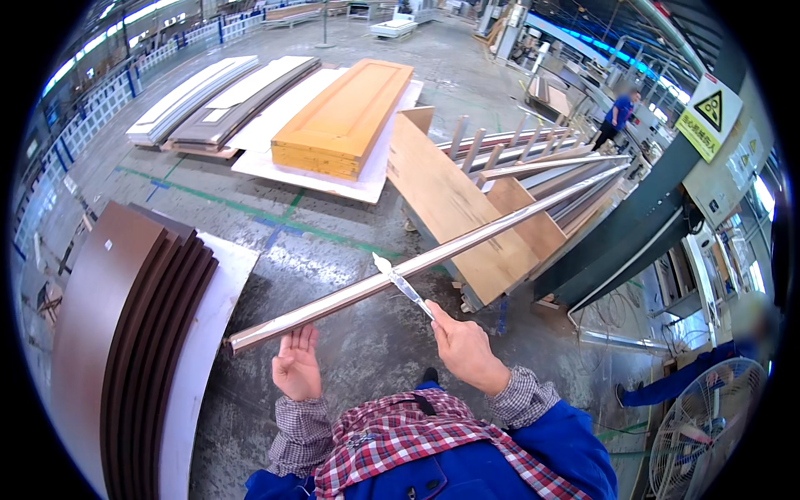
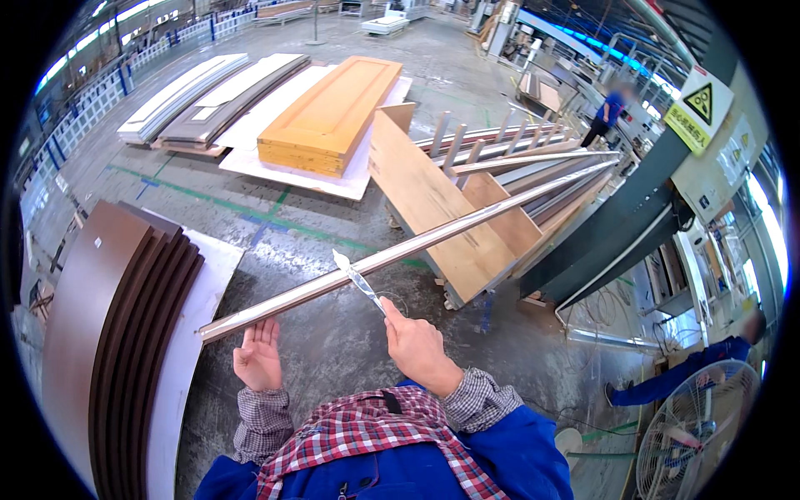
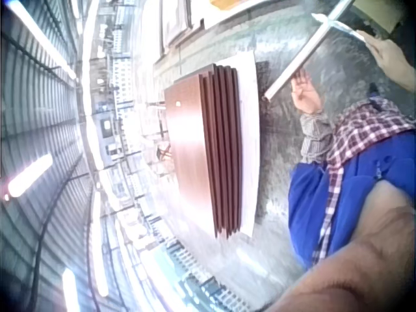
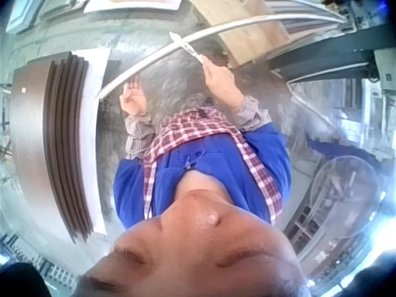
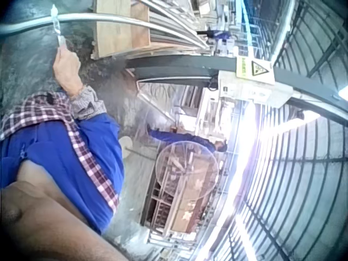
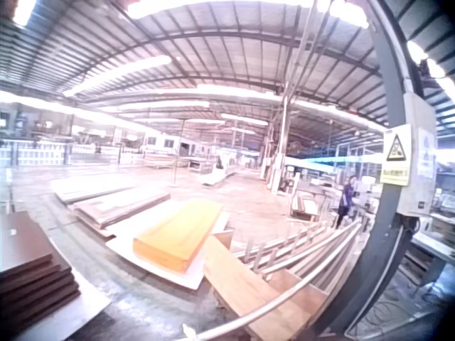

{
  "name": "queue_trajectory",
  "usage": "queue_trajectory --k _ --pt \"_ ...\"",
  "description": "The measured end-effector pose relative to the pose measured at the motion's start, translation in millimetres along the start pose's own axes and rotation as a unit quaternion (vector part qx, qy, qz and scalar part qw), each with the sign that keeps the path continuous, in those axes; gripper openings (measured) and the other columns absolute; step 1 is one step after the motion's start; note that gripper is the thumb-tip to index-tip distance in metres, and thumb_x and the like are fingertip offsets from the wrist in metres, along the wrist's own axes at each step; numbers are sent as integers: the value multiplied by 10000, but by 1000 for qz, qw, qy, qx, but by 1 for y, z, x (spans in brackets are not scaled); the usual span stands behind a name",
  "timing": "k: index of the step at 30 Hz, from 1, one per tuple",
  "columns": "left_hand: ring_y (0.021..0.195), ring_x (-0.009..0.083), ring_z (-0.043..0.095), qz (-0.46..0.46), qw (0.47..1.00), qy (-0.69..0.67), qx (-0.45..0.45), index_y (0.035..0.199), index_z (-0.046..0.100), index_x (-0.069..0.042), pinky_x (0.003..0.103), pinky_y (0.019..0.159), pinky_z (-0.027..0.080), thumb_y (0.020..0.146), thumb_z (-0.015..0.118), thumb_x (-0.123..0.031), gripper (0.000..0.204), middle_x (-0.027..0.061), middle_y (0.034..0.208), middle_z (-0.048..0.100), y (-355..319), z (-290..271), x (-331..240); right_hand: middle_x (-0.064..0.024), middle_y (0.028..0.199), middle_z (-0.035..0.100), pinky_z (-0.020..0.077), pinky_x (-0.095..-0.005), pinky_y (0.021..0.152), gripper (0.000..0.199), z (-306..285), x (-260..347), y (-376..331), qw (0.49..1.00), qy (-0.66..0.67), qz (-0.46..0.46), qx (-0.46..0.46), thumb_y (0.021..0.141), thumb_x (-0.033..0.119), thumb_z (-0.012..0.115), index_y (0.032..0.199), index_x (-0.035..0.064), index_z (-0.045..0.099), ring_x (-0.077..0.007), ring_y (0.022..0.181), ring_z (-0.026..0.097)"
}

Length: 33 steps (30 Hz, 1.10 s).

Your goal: The person selects long wooden strips from a rack and places them onto a large white board on a workbench. They then use a handheld power tool to fasten the strips to the board, moving along the length of the material. The person handles the strips and the board directly, positioning them for assembly.

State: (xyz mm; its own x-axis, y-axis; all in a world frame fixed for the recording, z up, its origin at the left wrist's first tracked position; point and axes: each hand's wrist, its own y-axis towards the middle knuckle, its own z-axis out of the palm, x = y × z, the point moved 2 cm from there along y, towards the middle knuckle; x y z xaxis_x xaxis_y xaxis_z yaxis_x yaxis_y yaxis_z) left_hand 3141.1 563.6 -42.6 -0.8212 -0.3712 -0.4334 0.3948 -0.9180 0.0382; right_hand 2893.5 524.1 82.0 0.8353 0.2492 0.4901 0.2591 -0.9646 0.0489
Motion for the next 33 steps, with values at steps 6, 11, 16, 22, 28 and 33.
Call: queue_trajectory --k 6,11,16,22,28,33 --pt "1192 302 383 79 996 -1 -37 1257 308 101 409 1049 245 684 419 -194 654 191 1258 414 -10 -29 -39 -203 607 571 443 -485 545 376 26 32 -3 999 -2 -41 33 860 189 446 1225 103 460 -388 574 570" --pt "1204 303 375 125 991 -8 -40 1283 276 108 399 1055 241 688 416 -201 684 204 1290 387 -16 -39 -65 -200 591 558 430 -475 524 376 45 61 -6 995 27 -78 49 857 175 453 1224 90 461 -383 553 560" --pt "1217 314 360 116 993 -1 -27 1295 252 118 399 1042 245 697 420 -207 701 220 1328 343 -20 -41 -72 -198 570 535 412 -460 507 372 68 87 -9 988 45 -133 57 856 151 461 1217 58 457 -375 533 546" --pt "1226 315 352 102 994 -4 -31 1294 261 114 397 1044 246 676 415 -226 722 223 1333 340 -22 -38 -71 -201 574 547 423 -476 498 391 96 107 -16 981 59 -172 67 857 162 460 1232 53 440 -382 532 553" --pt "1243 320 333 100 995 -5 -18 1298 273 100 398 1044 247 693 394 -243 706 218 1335 343 -33 -39 -78 -184 593 542 415 -391 485 409 118 123 -21 960 167 -191 118 872 136 456 1271 55 406 -284 491 540" --pt "1263 328 306 89 996 -20 23 1271 338 84 406 1045 248 723 398 -270 655 238 1335 334 -30 -59 -69 5 603 447 338 -222 446 426 110 110 -14 890 407 -145 143 903 109 440 1321 87 363 -54 510 391"
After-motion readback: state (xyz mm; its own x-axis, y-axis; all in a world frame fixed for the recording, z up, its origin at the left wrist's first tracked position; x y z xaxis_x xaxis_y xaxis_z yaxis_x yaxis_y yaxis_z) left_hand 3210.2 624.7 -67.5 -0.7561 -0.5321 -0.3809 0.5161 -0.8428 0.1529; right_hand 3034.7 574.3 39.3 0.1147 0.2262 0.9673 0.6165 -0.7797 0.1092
